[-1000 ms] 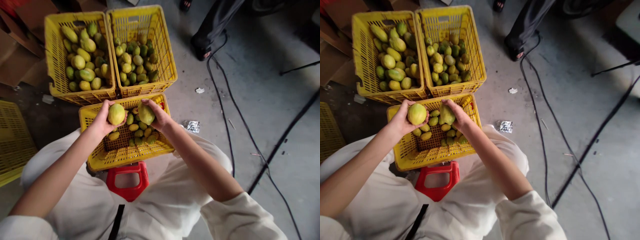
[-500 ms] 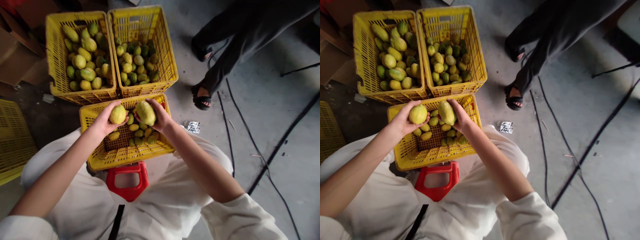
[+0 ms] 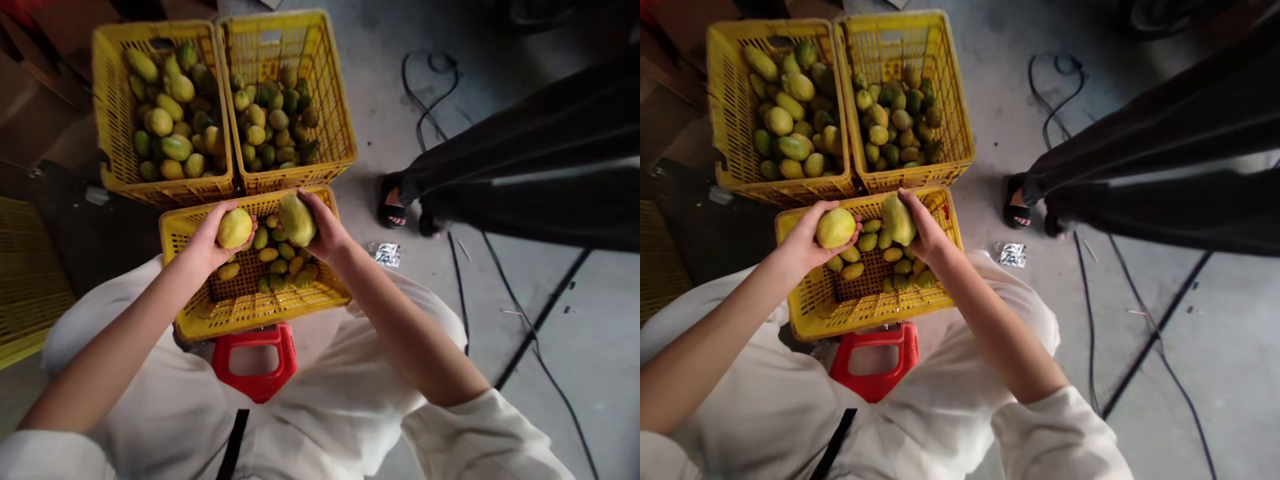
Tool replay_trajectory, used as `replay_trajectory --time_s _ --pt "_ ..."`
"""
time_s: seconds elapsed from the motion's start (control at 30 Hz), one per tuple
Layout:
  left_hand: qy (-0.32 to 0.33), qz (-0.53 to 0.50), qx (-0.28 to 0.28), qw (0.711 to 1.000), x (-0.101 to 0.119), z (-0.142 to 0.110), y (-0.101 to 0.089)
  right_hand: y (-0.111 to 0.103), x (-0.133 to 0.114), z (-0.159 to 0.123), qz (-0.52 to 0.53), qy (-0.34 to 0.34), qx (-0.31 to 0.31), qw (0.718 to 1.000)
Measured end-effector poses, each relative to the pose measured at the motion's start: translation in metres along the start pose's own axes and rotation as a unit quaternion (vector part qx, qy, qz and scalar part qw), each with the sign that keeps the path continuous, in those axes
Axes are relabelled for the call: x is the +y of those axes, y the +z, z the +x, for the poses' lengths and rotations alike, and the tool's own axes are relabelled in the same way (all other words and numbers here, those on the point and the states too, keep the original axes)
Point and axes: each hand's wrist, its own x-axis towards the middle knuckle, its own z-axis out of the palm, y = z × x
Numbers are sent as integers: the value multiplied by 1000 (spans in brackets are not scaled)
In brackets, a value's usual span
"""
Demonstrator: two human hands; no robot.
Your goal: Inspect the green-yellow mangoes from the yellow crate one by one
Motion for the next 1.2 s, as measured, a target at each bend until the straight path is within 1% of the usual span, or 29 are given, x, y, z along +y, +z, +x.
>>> replay_trajectory --time_s 0.07,0.17,0.23,0.47,0.7,0.8,0.9,1.03,1.1,1.2 --pt "12 -8 0 1000 0 0 0 -3 -2 3 6 -6 0 1000" --pt "45 -27 18 998 1 2 -1 -10 -3 8 8 -9 -5 1000" --pt "51 -31 19 998 3 2 -2 -13 -4 11 5 -7 -4 1000" --pt "22 -13 1 1000 2 0 -2 -13 -8 5 26 4 -4 1000" --pt "12 -6 29 999 4 2 -1 -15 -12 7 46 -14 -4 999" --pt "17 -4 38 999 6 -1 3 -18 -13 9 39 -22 -20 999" --pt "39 -18 42 998 6 -3 6 -20 -14 10 5 -23 -37 999" --pt "56 -33 37 997 5 -5 7 -22 -17 10 -25 -39 -32 998" --pt "55 -30 33 997 7 -5 6 -24 -17 11 -21 -43 -27 999" --pt "37 -27 40 998 10 -5 3 -26 -14 14 -12 -41 -31 999"
